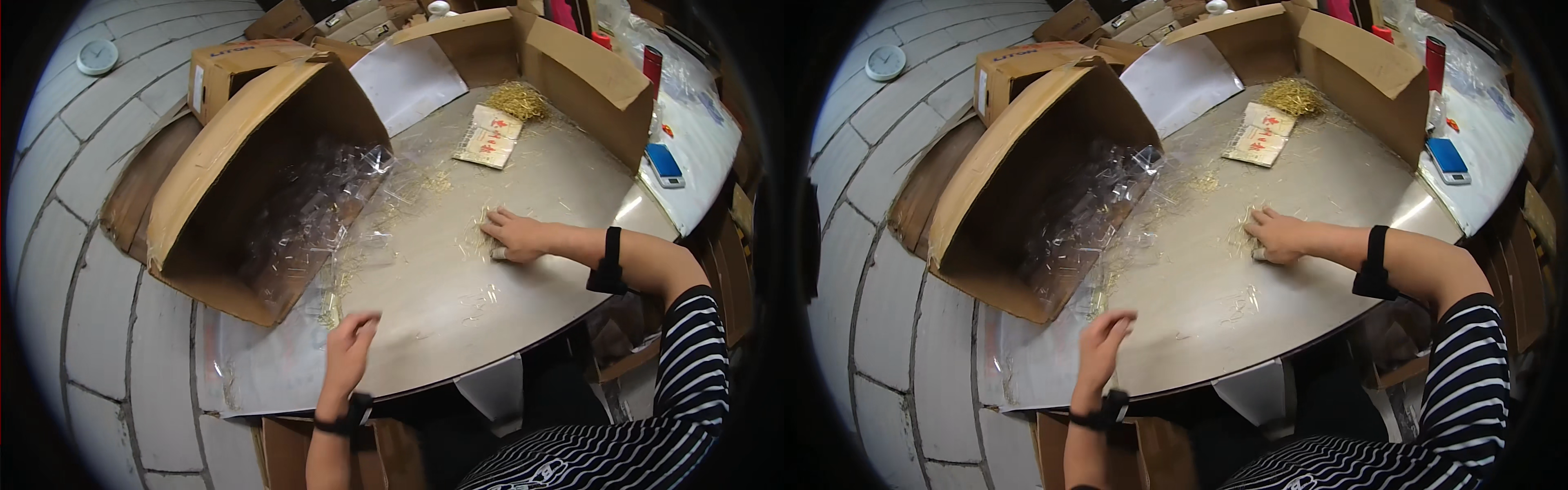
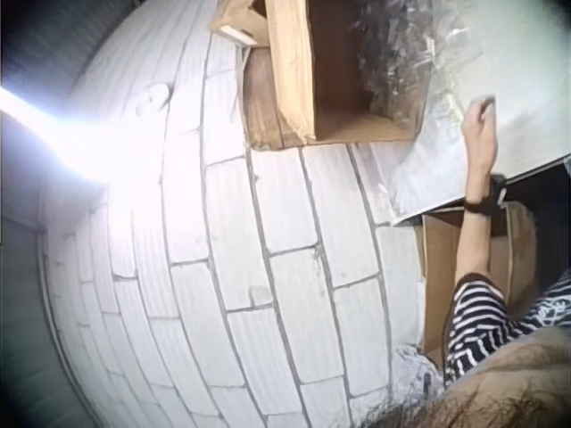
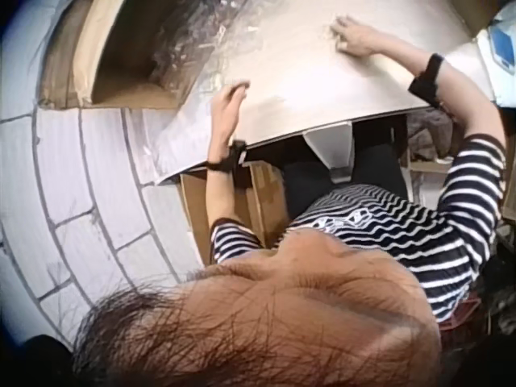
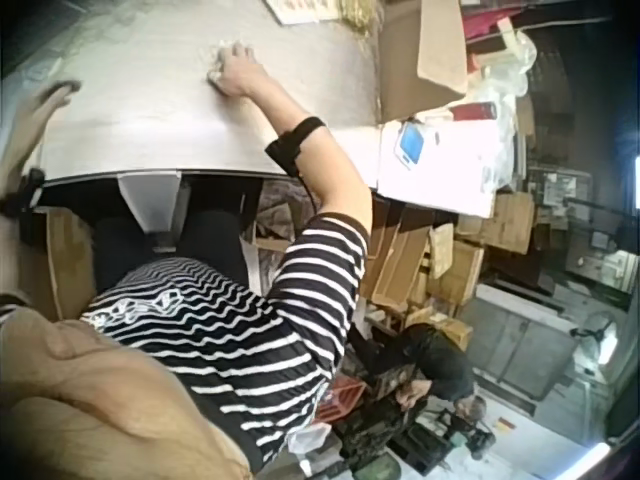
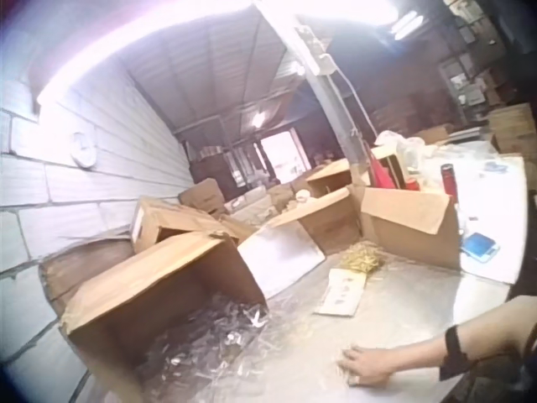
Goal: The person repeatedly scoops small yellow items from a table into clear plastic bags and places them into a cardboard box. The person also handles a larger bag of the same items, pouring them onto the table to replenish the supply.
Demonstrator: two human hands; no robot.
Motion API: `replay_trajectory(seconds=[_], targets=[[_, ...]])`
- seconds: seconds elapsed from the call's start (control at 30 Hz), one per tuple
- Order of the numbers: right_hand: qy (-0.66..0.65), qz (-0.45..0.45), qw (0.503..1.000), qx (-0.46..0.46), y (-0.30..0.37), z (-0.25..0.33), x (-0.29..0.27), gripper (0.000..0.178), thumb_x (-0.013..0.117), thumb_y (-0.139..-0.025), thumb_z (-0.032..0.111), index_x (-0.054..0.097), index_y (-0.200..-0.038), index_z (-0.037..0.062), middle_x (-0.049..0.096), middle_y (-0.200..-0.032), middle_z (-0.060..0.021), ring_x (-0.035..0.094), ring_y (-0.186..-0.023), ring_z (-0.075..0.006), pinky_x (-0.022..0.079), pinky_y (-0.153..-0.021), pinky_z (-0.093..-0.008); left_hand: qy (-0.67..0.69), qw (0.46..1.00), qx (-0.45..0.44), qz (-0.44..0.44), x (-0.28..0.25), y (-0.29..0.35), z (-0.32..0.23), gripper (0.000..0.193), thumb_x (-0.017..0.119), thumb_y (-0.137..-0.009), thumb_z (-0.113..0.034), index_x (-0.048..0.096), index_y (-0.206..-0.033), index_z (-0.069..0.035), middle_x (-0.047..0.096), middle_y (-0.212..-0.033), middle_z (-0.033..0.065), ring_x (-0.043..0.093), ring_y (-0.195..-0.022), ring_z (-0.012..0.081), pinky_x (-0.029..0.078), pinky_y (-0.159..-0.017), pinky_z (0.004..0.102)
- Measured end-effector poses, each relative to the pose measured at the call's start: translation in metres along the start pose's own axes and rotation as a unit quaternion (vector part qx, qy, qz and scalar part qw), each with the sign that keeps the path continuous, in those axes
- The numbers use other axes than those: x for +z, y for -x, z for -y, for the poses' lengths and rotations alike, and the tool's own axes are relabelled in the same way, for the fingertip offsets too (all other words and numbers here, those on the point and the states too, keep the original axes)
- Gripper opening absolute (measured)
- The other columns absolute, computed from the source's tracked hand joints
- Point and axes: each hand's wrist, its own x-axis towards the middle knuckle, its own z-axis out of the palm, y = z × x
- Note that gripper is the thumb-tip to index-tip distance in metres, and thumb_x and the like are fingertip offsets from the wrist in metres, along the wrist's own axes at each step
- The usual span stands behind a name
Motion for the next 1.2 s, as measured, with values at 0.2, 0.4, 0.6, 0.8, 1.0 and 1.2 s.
replay_trajectory(seconds=[0.2, 0.4, 0.6, 0.8, 1.0, 1.2], targets=[[-0.021, 0.027, 0.998, 0.055, -0.119, -0.018, -0.072, 0.066, 0.053, -0.085, 0.03, 0.029, -0.141, 0.0052, 0.029, -0.145, -0.019, 0.028, -0.133, -0.0389, 0.028, -0.108, -0.0433, -0.299, 0.94, 0.14, -0.09, 0.05, -0.113, 0.008, 0.054, 0.068, -0.076, -0.013, 0.048, -0.124, 0.0, 0.038, -0.137, 0.0212, 0.039, -0.124, 0.0365, 0.034, -0.103, 0.0434], [0.103, -0.033, 0.985, 0.132, -0.162, -0.004, -0.03, 0.071, 0.043, -0.089, 0.045, 0.021, -0.144, 0.0072, 0.019, -0.149, -0.0219, 0.02, -0.137, -0.0404, 0.025, -0.11, -0.0435, -0.312, 0.949, 0.043, 0.003, 0.036, -0.142, 0.044, 0.062, 0.07, -0.071, -0.009, 0.046, -0.128, -0.003, 0.031, -0.141, 0.022, 0.038, -0.125, 0.0393, 0.039, -0.099, 0.0422], [0.064, -0.009, 0.998, -0.02, -0.047, 0.034, 0.005, 0.071, 0.039, -0.093, 0.045, 0.016, -0.143, -0.0011, 0.011, -0.149, -0.0269, 0.011, -0.138, -0.0422, 0.019, -0.112, -0.0459, -0.024, 0.999, 0.01, -0.038, 0.014, -0.07, 0.042, 0.062, 0.067, -0.073, -0.006, 0.044, -0.131, -0.006, 0.036, -0.137, 0.0194, 0.046, -0.118, 0.0361, 0.049, -0.088, 0.0373], [0.029, -0.063, 0.994, -0.088, 0.046, 0.066, 0.042, 0.064, 0.041, -0.094, 0.034, 0.02, -0.141, -0.005, 0.014, -0.147, -0.0291, 0.012, -0.138, -0.0407, 0.018, -0.113, -0.0442, 0.601, 0.799, -0.021, 0.007, 0.032, 0.014, 0.018, 0.066, 0.058, -0.081, -0.021, 0.029, -0.14, -0.009, 0.03, -0.14, 0.0217, 0.033, -0.128, 0.0427, 0.046, -0.092, 0.0535], [-0.134, -0.24, 0.961, 0.032, 0.08, 0.069, 0.051, 0.06, 0.044, -0.094, 0.032, 0.027, -0.138, -0.0049, 0.022, -0.144, -0.0287, 0.018, -0.137, -0.0401, 0.02, -0.112, -0.0431, 0.744, 0.668, -0.024, 0.008, 0.069, 0.099, 0.008, 0.052, 0.051, -0.09, -0.035, 0.039, -0.129, -0.004, 0.027, -0.141, 0.0255, 0.022, -0.134, 0.045, 0.044, -0.091, 0.0624], [0.006, -0.214, 0.977, 0.004, 0.059, 0.123, 0.088, 0.058, 0.036, -0.095, 0.04, 0.029, -0.142, 0.0066, 0.02, -0.149, -0.0191, 0.017, -0.139, -0.0333, 0.015, -0.112, -0.0468, 0.605, 0.778, -0.169, 0.019, 0.098, 0.174, 0.018, 0.035, 0.041, -0.097, -0.033, 0.049, -0.116, -0.003, 0.047, -0.126, 0.0259, 0.044, -0.12, 0.0444, 0.061, -0.067, 0.0417]])
